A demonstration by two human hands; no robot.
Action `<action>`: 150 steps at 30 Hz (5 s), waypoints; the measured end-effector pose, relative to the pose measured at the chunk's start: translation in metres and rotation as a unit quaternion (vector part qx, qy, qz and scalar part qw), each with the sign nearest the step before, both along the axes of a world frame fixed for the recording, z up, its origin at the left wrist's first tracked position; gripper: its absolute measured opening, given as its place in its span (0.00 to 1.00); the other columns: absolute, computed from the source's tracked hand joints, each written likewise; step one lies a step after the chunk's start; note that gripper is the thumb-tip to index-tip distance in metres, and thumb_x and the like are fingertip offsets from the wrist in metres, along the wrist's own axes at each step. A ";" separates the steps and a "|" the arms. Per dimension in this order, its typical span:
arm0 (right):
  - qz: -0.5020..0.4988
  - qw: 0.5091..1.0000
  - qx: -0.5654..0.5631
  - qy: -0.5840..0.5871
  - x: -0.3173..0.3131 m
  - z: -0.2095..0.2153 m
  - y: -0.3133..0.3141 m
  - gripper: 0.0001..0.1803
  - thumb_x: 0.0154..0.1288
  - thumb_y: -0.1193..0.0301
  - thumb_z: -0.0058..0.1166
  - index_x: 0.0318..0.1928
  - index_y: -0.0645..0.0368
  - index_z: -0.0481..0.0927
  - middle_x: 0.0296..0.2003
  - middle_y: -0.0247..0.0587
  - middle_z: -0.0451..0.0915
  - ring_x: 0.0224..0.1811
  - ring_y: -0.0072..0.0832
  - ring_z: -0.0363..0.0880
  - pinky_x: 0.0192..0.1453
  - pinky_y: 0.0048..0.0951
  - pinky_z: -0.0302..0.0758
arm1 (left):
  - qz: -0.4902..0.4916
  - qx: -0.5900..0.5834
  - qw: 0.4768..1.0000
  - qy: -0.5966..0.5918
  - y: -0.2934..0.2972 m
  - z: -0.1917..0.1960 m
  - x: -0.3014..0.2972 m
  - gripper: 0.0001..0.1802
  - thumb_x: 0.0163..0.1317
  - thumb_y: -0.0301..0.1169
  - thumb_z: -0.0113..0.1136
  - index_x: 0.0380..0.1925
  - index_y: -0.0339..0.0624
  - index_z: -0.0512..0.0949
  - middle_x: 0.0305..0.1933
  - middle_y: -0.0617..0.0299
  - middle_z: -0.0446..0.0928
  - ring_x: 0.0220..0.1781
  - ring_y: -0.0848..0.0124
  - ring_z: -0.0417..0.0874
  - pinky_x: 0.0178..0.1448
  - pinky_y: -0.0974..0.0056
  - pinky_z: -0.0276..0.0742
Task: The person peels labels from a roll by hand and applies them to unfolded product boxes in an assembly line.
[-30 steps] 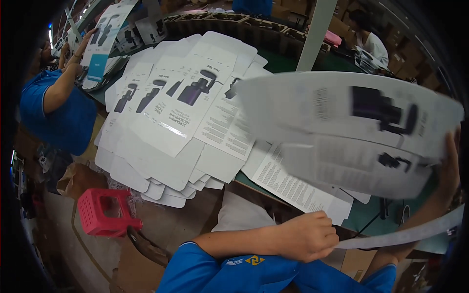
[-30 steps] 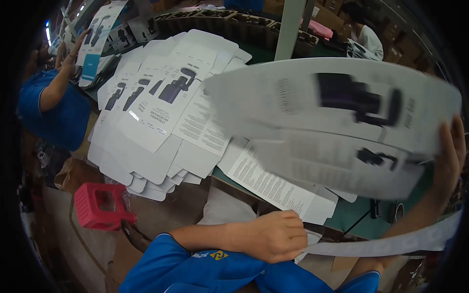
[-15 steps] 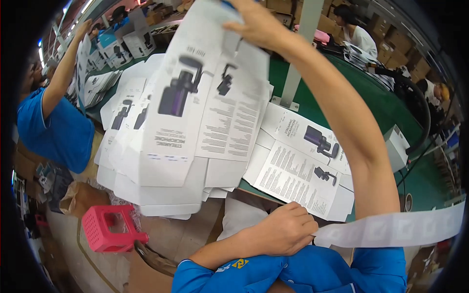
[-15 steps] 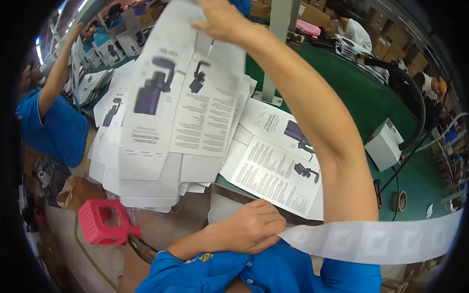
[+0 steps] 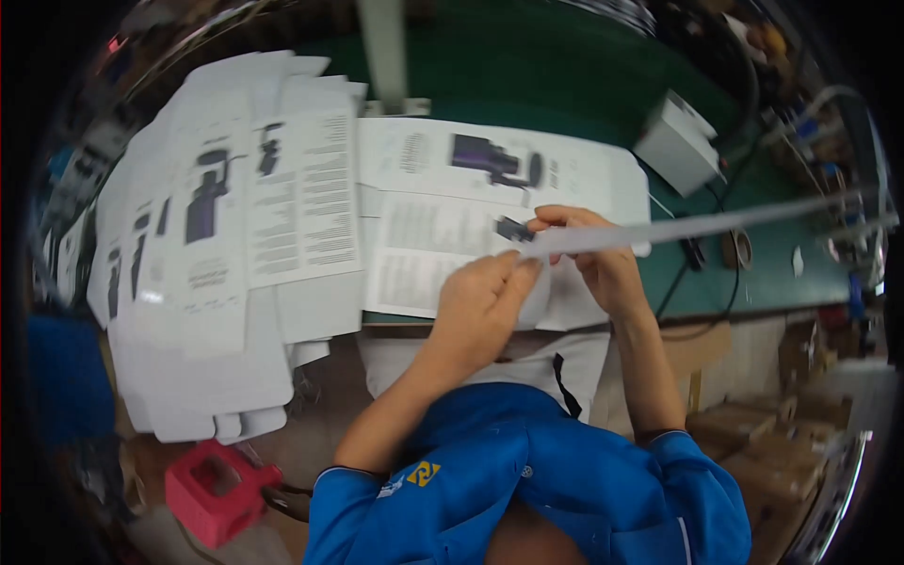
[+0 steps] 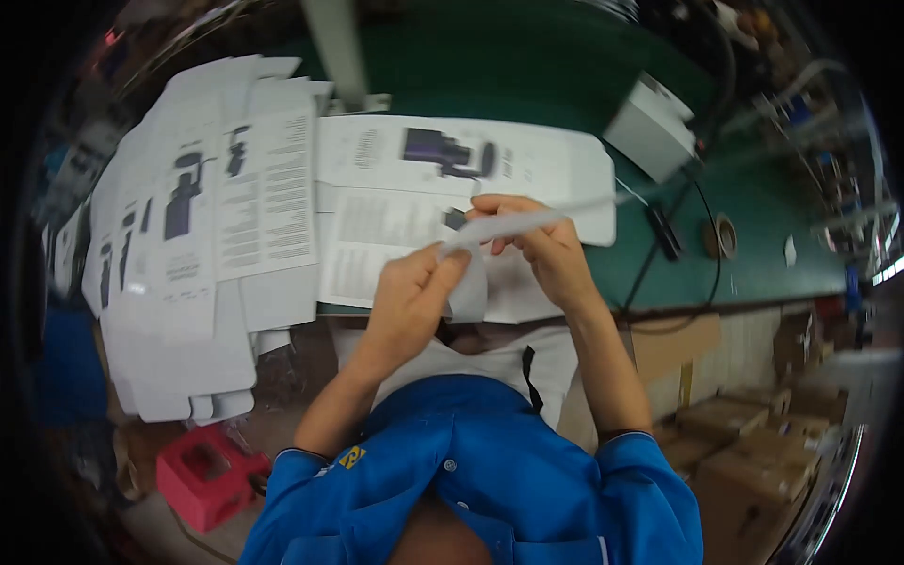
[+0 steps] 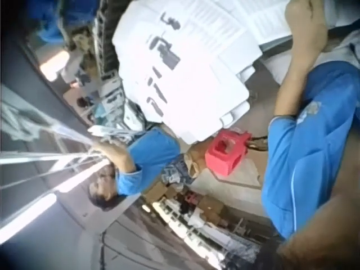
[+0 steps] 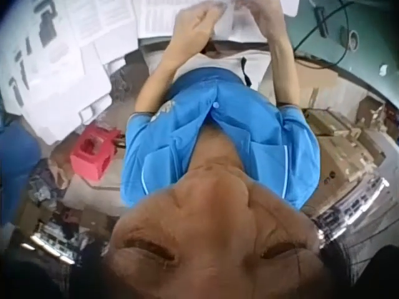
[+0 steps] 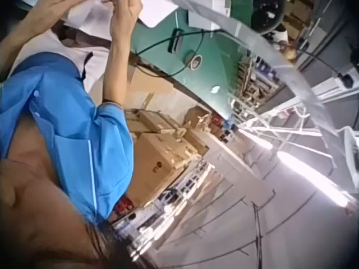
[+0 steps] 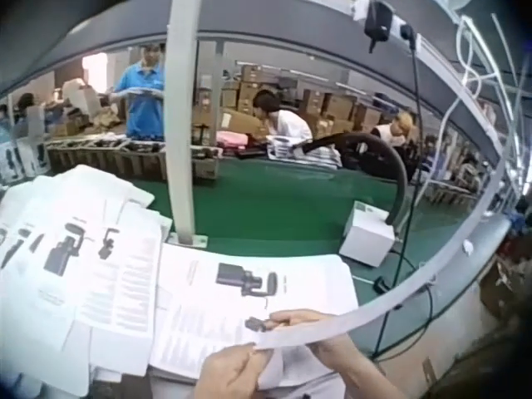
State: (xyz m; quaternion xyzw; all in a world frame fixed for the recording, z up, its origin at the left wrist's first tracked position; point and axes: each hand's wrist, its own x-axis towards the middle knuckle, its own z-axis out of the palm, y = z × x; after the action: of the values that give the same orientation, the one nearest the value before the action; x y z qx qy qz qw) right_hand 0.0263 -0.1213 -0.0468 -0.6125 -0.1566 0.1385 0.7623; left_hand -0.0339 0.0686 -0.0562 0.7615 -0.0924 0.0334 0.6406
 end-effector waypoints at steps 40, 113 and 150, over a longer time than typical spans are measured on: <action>-0.317 0.839 -0.182 -0.403 -0.087 -0.024 -0.059 0.08 0.55 0.85 0.63 0.37 0.65 0.84 0.30 0.42 0.79 0.25 0.27 0.75 0.27 0.25 0.71 | 0.062 -0.078 0.995 -0.009 -0.066 0.007 0.026 0.09 0.68 0.29 0.64 0.39 0.32 0.82 0.32 0.63 0.84 0.36 0.83 0.79 0.42 0.75 0.73; -0.242 0.918 -0.290 -0.121 -0.036 -0.027 -0.104 0.20 0.69 0.77 0.55 0.61 0.62 0.76 0.55 0.48 0.80 0.53 0.35 0.80 0.57 0.33 0.75 | -0.128 0.326 0.886 -0.302 -0.073 -0.025 0.052 0.14 0.50 0.31 0.67 0.37 0.42 0.77 0.54 0.57 0.79 0.70 0.55 0.69 0.78 0.35 0.45; -0.002 0.717 -0.656 -0.234 0.126 0.033 0.022 0.52 0.38 0.47 0.76 0.64 0.63 0.76 0.59 0.56 0.74 0.67 0.46 0.69 0.70 0.45 0.62 | -0.011 0.140 0.926 -0.351 -0.010 -0.008 -0.028 0.02 0.54 0.24 0.60 0.24 0.39 0.78 0.40 0.60 0.84 0.52 0.60 0.84 0.69 0.48 0.69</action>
State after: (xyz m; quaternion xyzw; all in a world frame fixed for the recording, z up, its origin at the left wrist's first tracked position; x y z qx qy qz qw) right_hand 0.1527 -0.0994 -0.0134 -0.9723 -0.1988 0.0574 0.1084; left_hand -0.0623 0.0588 -0.0641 0.7823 -0.3234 0.2779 0.4541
